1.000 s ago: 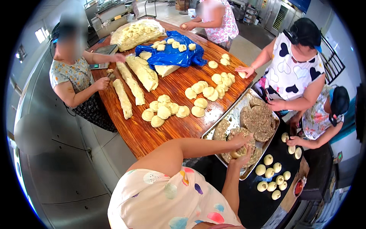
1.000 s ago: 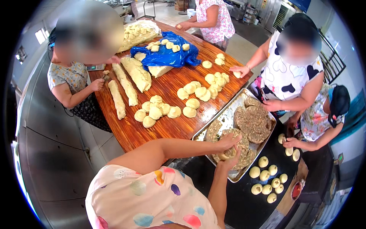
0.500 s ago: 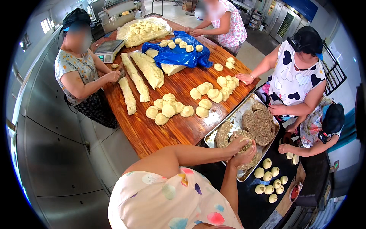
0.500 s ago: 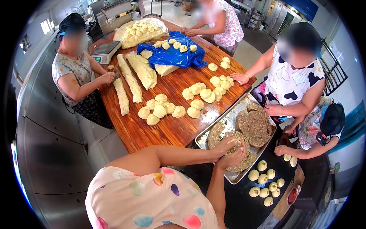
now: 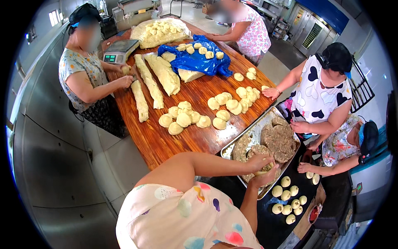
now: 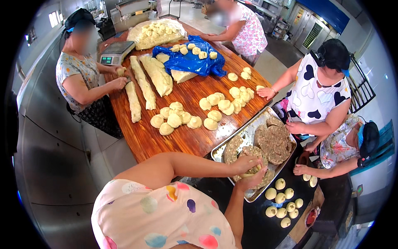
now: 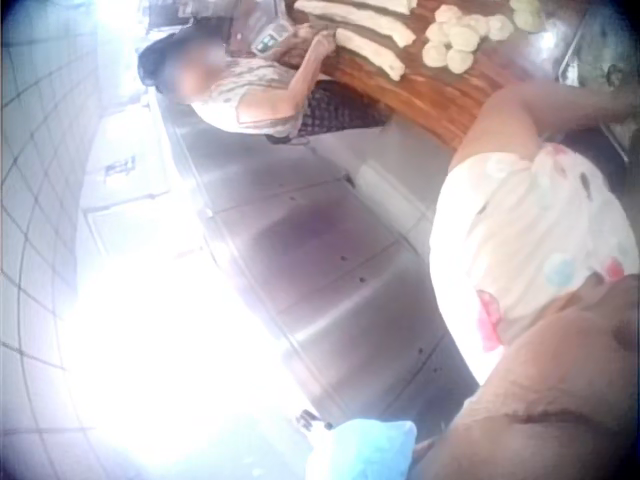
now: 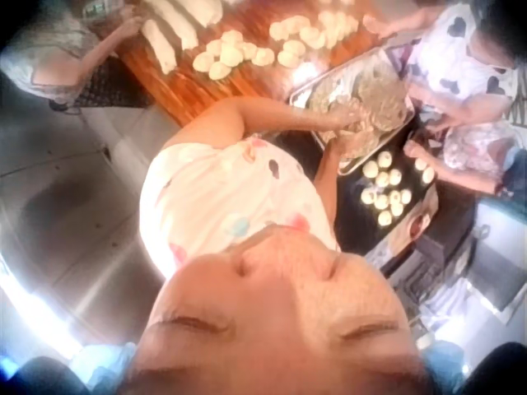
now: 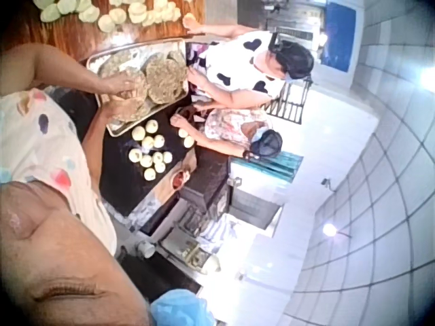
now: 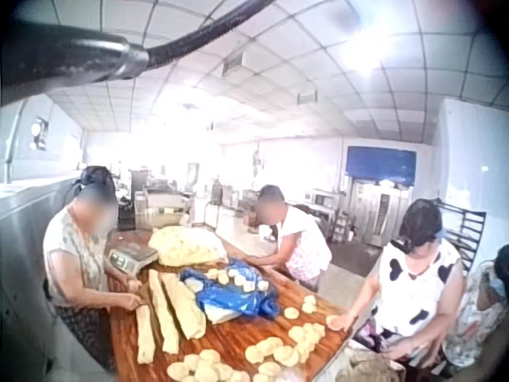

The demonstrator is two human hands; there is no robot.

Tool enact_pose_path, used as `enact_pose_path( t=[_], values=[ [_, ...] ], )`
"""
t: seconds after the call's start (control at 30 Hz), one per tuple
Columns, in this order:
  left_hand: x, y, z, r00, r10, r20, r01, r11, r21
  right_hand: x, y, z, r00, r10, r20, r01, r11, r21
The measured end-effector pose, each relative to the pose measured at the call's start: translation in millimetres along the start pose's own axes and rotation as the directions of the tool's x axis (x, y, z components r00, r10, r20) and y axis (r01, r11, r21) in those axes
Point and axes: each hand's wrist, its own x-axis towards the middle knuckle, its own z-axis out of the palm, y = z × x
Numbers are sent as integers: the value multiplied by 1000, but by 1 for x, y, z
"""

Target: The person flattens dough discs, scoops a crumbly filling from a tray, and encloses it to form round pastries. They place finished pastries on a black countertop and retrieve a new tray of filling from a shelf.

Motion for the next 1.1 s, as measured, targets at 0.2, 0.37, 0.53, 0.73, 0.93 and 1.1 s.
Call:
enact_pose_path(
  t=[0.2,0.37,0.53,0.73,0.93,1.1],
  values=[
    [-6,4,-16,960,-83,266,264,581,-770,3,-17,8,960,277,26,-251,820,515],
    [-23,-25,14,990,-100,-100,13,768,-640,-12,-6,14,980,-194,33,191,898,-397],
    [-27,-23,-2,977,-178,114,212,836,-506,-12,-11,-2,988,90,127,-114,974,194],
    [-29,4,5,995,-64,72,82,953,-290,5,4,-20,972,198,130,-213,970,116],
    [-34,-34,17,982,-187,25,184,977,106,-5,48,-28,941,333,59,-337,911,236],
    [14,30,-17,874,-370,314,484,630,-607,38,1,5,915,375,-148,-231,788,570]
  ],
)
